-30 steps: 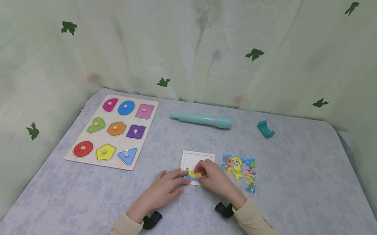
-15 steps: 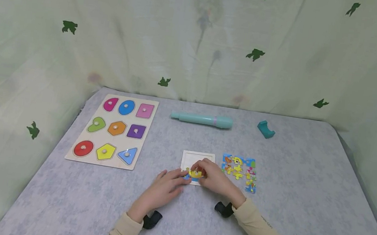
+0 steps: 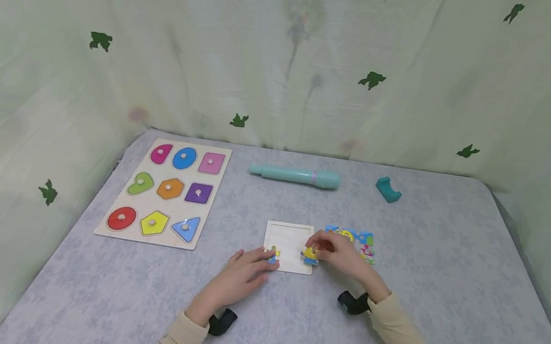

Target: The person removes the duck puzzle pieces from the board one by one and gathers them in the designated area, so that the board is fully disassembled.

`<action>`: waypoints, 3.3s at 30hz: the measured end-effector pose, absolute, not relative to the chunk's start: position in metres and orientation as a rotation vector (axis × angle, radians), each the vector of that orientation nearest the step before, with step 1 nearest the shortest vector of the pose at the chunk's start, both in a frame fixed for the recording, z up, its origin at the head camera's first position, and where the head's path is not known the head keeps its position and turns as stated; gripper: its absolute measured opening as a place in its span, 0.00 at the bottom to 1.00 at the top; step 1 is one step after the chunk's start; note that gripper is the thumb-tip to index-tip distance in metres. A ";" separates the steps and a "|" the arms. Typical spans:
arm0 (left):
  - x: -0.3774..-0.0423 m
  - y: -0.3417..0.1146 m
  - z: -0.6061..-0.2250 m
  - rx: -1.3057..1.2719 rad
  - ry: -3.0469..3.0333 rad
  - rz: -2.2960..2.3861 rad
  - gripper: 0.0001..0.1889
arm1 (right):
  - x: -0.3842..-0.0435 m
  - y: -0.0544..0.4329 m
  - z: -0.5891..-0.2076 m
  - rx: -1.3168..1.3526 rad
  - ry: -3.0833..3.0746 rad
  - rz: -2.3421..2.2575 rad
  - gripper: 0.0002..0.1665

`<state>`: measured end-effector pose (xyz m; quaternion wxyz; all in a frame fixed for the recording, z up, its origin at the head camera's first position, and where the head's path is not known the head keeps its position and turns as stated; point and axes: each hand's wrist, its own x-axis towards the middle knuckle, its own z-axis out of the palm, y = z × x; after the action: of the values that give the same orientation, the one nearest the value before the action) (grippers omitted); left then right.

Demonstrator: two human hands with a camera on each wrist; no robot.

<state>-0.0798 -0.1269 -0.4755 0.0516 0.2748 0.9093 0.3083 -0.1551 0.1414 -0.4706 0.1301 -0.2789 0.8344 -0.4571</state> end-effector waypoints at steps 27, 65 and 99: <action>-0.079 -0.128 -0.477 0.839 2.756 0.974 0.16 | -0.135 0.198 -0.472 -0.716 2.671 -1.015 0.14; -0.079 -0.149 -0.473 0.777 2.757 0.921 0.17 | -0.142 0.069 -0.472 -0.895 2.478 -1.169 0.13; -0.079 -0.149 -0.471 0.756 2.712 0.987 0.19 | -0.155 0.130 -0.471 -0.558 2.572 -1.338 0.11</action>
<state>-0.0790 -0.1490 -0.4713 0.0790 0.2526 0.9062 0.3299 -0.1547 0.1304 -0.4708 0.0944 -0.1880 0.8673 -0.4512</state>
